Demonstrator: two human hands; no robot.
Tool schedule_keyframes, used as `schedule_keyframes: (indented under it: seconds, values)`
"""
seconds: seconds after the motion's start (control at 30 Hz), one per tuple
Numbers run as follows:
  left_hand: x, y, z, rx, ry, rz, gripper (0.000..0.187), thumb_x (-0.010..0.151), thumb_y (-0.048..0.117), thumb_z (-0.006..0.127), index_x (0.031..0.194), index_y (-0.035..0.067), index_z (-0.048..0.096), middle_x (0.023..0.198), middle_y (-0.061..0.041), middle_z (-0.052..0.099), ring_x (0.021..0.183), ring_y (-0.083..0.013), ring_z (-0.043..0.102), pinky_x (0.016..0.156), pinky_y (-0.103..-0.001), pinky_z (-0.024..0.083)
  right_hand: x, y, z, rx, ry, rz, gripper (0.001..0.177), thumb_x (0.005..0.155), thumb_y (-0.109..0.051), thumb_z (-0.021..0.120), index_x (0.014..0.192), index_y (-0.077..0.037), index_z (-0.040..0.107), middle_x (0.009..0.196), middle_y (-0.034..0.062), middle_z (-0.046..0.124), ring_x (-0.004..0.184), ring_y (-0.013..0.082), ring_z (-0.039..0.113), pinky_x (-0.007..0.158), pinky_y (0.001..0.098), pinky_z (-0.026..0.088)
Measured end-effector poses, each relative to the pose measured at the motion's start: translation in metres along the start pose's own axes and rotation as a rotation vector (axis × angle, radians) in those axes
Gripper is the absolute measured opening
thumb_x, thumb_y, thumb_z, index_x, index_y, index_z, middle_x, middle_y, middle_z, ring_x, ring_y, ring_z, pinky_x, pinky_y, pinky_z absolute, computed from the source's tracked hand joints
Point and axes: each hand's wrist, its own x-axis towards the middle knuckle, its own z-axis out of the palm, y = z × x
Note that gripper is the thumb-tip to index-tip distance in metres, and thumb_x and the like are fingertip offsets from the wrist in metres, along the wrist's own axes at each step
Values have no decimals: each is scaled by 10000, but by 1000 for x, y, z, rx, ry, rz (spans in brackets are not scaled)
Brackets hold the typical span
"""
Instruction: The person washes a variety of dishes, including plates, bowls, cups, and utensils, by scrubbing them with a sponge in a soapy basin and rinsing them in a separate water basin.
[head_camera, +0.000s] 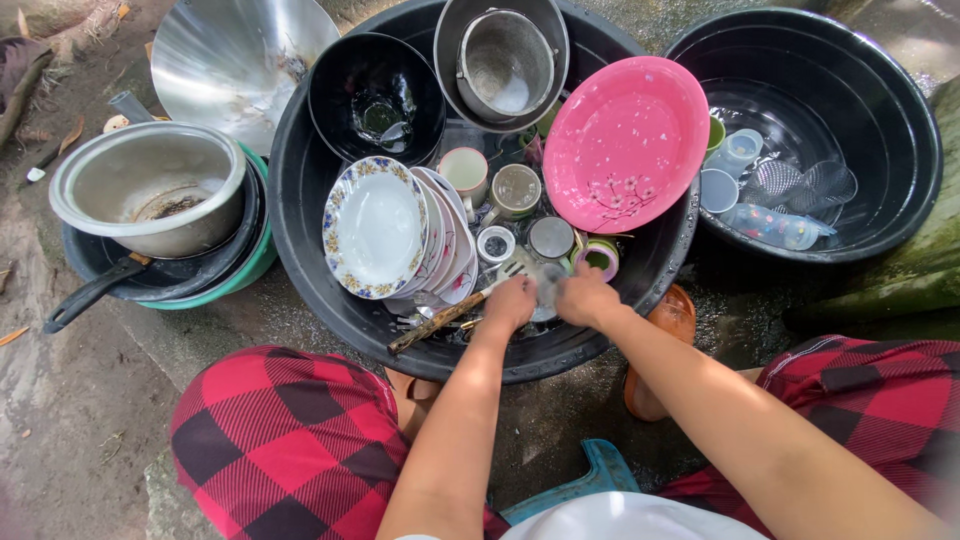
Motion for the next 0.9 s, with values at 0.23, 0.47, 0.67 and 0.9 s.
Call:
schedule_keyframes:
  seconds: [0.23,0.47,0.67,0.9]
  values:
    - [-2,7,16,-146,-2,-203,573,951,393,631,1451,141,509,1385,-211,580,1296,-410,544,1079,-496,441,-5,-13,1,86,-15,-117,304,951,-268,548,1107,-81,730,1104,230,707,1061,407,679,940,498,545]
    - [-12,13,0,1,45,-167,485,923,164,564,1408,178,572,1408,-129,571,1294,-365,566,1043,-490,481,5,9,-2,129,318,38,289,934,-142,546,1136,17,678,1233,258,656,1072,456,680,874,540,564]
    - [-15,16,-6,36,68,-137,410,942,231,610,1341,141,580,1350,-143,581,1239,-365,592,1001,-496,502,42,11,19,318,121,303,442,908,-265,654,1219,49,660,1279,286,624,1168,459,637,982,508,529]
    - [-16,12,-9,7,131,-119,412,911,232,659,1302,128,582,1288,-146,602,1194,-369,609,975,-497,512,44,9,13,409,324,400,565,861,-391,728,1220,32,618,1207,267,664,1100,456,660,908,538,534]
